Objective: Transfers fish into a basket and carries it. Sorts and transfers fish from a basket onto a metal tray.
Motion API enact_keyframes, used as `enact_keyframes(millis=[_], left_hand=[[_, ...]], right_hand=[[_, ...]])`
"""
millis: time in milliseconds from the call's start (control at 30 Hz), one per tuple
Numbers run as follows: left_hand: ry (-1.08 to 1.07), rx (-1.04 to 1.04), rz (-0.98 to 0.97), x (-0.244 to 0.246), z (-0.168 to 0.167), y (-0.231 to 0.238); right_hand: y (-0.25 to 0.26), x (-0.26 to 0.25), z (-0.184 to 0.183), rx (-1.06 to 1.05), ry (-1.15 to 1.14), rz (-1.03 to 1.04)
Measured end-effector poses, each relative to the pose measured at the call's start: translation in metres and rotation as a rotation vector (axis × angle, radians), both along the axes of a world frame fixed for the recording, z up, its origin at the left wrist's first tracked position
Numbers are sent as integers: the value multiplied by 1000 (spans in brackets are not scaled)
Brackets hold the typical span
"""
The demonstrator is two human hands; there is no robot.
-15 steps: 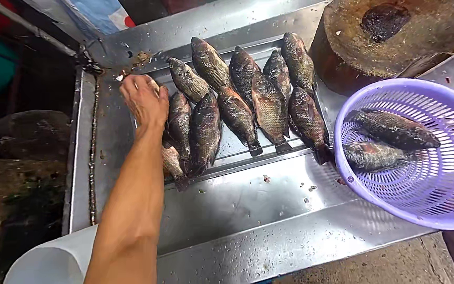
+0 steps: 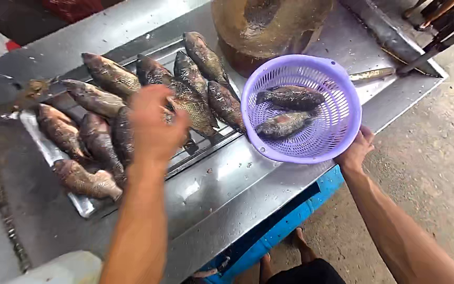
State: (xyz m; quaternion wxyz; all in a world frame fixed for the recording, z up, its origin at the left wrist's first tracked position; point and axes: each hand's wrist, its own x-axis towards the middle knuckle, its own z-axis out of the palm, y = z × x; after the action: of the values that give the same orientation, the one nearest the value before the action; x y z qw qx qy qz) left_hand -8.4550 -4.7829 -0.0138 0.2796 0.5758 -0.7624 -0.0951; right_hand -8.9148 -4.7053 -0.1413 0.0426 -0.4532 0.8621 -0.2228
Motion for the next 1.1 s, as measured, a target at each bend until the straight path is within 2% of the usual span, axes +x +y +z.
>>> enact_keyframes(millis=[67,133,200,267,333,500,633,733,833,967,1033,1100], left_hand=[[-90,70,-275,-88,1,3],[-324,254,-387,-157,-6,3],[-464,458,-371,-205,-25,0],[-506,651,-317,-226,-45,-5],[-504,704,-252,-234,-62,-8],[-462,671,-195,-230,-71,-11],[-269,700,-155,-226,-62,-19],[-125,672,-153,-226,-41,-13],[-17,553,-194,-212,2,4],[182,367,-221,-142,58,35],[269,313,-152,-85,69,53],[349,293,-40,-28,64,76]], right_hand=[[3,-3,-4,-42,-1,-3],[2,6,2,-45,-45,11],[2,7,8,-49,-61,12],[3,6,8,-53,-82,-5],[3,5,6,-62,-109,-9],[2,3,1,-79,-134,-15],[2,2,0,-63,-138,-23],[2,2,-1,-39,-133,-11],[1,3,-3,-32,-121,-22],[2,2,-2,11,-88,-22],[2,4,0,30,-75,-10],[2,5,1,38,-65,-12]])
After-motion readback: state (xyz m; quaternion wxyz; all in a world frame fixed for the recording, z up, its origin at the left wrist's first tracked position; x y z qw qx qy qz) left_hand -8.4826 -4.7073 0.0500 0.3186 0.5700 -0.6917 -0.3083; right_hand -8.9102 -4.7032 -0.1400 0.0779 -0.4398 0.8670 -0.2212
